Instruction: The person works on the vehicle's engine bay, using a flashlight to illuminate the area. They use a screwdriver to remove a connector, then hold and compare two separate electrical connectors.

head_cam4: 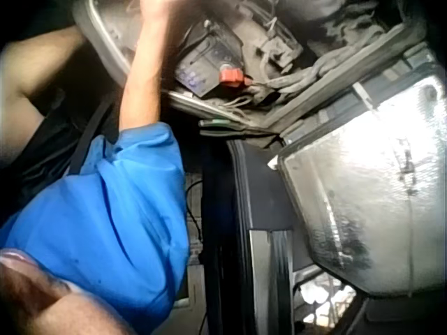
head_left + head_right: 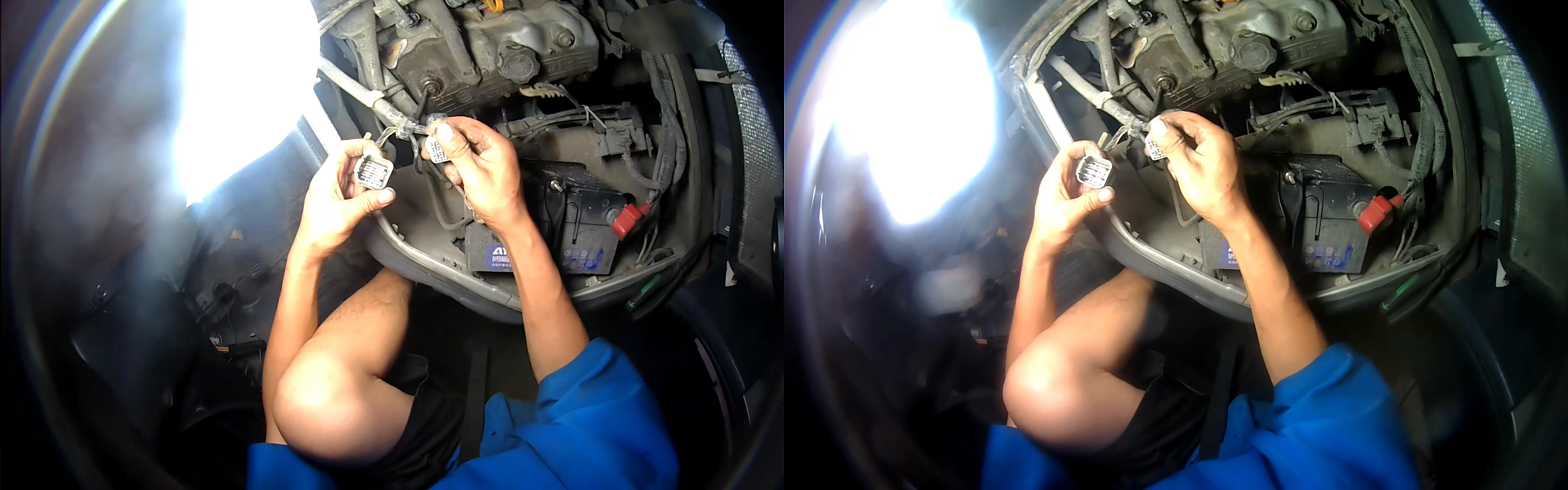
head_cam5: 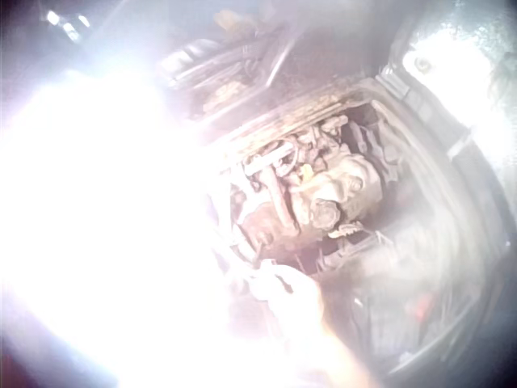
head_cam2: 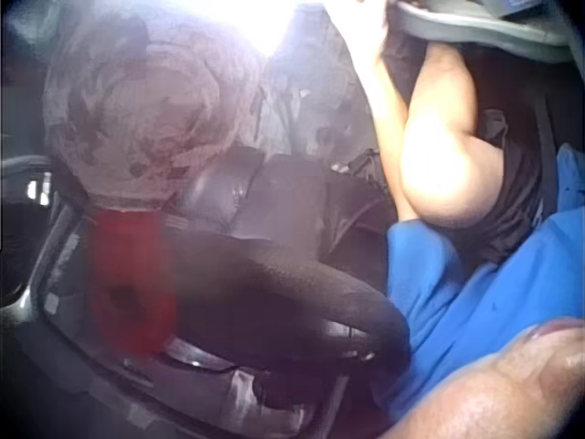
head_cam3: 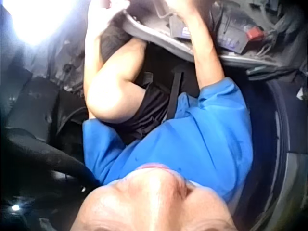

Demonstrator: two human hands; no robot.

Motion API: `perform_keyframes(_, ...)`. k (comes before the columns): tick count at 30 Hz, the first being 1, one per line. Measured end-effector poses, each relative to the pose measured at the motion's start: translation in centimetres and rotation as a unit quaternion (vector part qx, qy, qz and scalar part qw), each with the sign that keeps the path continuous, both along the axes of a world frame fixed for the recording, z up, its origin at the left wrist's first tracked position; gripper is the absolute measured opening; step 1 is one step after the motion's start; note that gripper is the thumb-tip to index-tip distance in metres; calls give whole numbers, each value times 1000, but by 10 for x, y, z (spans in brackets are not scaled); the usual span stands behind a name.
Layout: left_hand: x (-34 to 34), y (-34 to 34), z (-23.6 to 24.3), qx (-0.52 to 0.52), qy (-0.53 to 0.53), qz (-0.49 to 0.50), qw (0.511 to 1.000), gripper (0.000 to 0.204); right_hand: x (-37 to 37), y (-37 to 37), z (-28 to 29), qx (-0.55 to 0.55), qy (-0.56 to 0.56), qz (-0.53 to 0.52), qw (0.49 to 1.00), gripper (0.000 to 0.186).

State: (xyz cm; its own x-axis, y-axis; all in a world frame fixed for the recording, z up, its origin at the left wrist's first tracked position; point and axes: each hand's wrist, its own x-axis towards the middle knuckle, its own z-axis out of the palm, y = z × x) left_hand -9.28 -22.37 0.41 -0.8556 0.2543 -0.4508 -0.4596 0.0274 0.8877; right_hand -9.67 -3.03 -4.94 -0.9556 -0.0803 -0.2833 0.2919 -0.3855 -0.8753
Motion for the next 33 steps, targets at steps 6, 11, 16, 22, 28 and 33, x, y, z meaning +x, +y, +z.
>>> perform_keyframes(6,0,2,-3,-6,23,1,1000,50,-1,12,7,-119,-47,82,988,28)
perform_keyframes(11,-1,1,-3,-42,34,-8,999,52,2,11,4,-122,-42,75,989,28)
perform_keyframes(16,0,0,-4,-46,40,1,998,54,3,12,4,-104,-15,77,991,28)
perform_keyframes(22,1,0,-7,-47,47,7,998,55,3,11,-1,-125,-9,80,989,27)
perform_keyframes(28,1,0,-7,-50,53,11,997,55,3,9,-3,-127,-2,65,990,24)
perform_keyframes(33,0,0,-6,-55,47,6,997,55,2,10,-4,-130,-3,69,989,24)
